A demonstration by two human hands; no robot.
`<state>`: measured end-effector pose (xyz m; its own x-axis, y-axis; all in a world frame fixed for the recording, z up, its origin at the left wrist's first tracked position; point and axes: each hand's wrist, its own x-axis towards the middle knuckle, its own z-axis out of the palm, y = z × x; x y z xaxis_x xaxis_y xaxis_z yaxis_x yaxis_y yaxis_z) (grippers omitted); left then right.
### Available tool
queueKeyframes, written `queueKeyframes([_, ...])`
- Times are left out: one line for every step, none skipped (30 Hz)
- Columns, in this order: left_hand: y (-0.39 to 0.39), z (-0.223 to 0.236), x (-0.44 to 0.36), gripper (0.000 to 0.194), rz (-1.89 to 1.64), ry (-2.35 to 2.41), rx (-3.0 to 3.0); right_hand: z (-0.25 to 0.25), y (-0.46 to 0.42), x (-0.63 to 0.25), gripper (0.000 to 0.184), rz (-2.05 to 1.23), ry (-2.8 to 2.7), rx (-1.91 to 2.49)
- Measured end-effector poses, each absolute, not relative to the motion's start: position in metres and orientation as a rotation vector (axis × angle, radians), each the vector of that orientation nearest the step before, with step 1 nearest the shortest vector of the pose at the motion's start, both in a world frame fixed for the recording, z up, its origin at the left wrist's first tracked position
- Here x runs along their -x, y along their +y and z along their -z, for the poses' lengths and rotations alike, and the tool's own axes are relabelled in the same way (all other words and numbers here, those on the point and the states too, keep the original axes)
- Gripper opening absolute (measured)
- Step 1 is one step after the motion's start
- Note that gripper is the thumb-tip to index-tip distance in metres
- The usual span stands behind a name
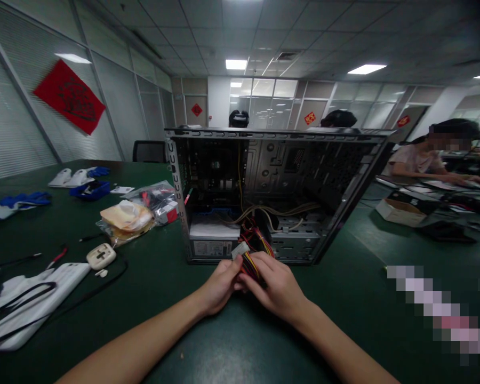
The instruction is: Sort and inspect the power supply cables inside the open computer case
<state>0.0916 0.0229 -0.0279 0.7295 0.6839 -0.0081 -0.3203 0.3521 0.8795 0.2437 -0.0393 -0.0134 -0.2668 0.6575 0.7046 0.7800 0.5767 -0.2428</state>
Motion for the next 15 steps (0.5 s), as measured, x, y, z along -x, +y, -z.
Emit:
queueKeyframes([0.023,0.029,-0.093,0.056,-0.683,0.407,-1.010,0.009,-0.038,-0.247,0.023,0.217,-2.020,1.158])
queueKeyframes([0.023,0.030,-0.094,0.054,-0.690,0.405,-0.997,0.002,-0.037,-0.250,0.022,0.224,-2.020,1.164])
queueKeyframes([0.024,0.031,-0.095,0.053,-0.691,0.406,-0.985,-0.007,-0.036,-0.252,0.020,0.214,-1.995,1.168])
queueKeyframes([0.025,0.032,-0.096,0.052,-0.685,0.410,-0.976,-0.017,-0.033,-0.253,0.018,0.188,-1.943,1.170])
queueKeyframes([0.025,0.032,-0.097,0.052,-0.675,0.415,-0.972,-0.029,-0.030,-0.252,0.017,0.167,-1.882,1.174])
queueKeyframes([0.026,0.032,-0.097,0.053,-0.664,0.423,-0.975,-0.041,-0.025,-0.251,0.018,0.172,-1.827,1.178])
queueKeyframes([0.027,0.032,-0.098,0.055,-0.658,0.434,-0.979,-0.054,-0.020,-0.247,0.019,0.199,-1.807,1.179])
queueKeyframes([0.027,0.032,-0.098,0.057,-0.656,0.447,-0.981,-0.067,-0.012,-0.243,0.021,0.242,-1.829,1.179])
queueKeyframes([0.027,0.032,-0.098,0.058,-0.656,0.459,-0.981,-0.079,-0.004,-0.237,0.022,0.281,-1.883,1.189])
queueKeyframes([0.027,0.032,-0.098,0.058,-0.656,0.469,-0.980,-0.089,0.006,-0.230,0.023,0.313,-1.933,1.241])
queueKeyframes([0.027,0.032,-0.099,0.057,-0.653,0.476,-0.979,-0.098,0.017,-0.222,0.023,0.343,-1.977,1.321])
queueKeyframes([0.027,0.032,-0.099,0.056,-0.650,0.479,-0.975,-0.105,0.028,-0.215,0.025,0.369,-2.019,1.415])
queueKeyframes([0.027,0.033,-0.098,0.055,-0.645,0.480,-0.971,-0.111,0.039,-0.208,0.028,0.391,-2.037,1.520])
queueKeyframes([0.027,0.033,-0.098,0.054,-0.641,0.480,-0.971,-0.115,0.050,-0.201,0.030,0.395,-2.045,1.617])
queueKeyframes([0.027,0.033,-0.098,0.053,-0.639,0.479,-0.974,-0.118,0.060,-0.195,0.033,0.387,-2.044,1.700])
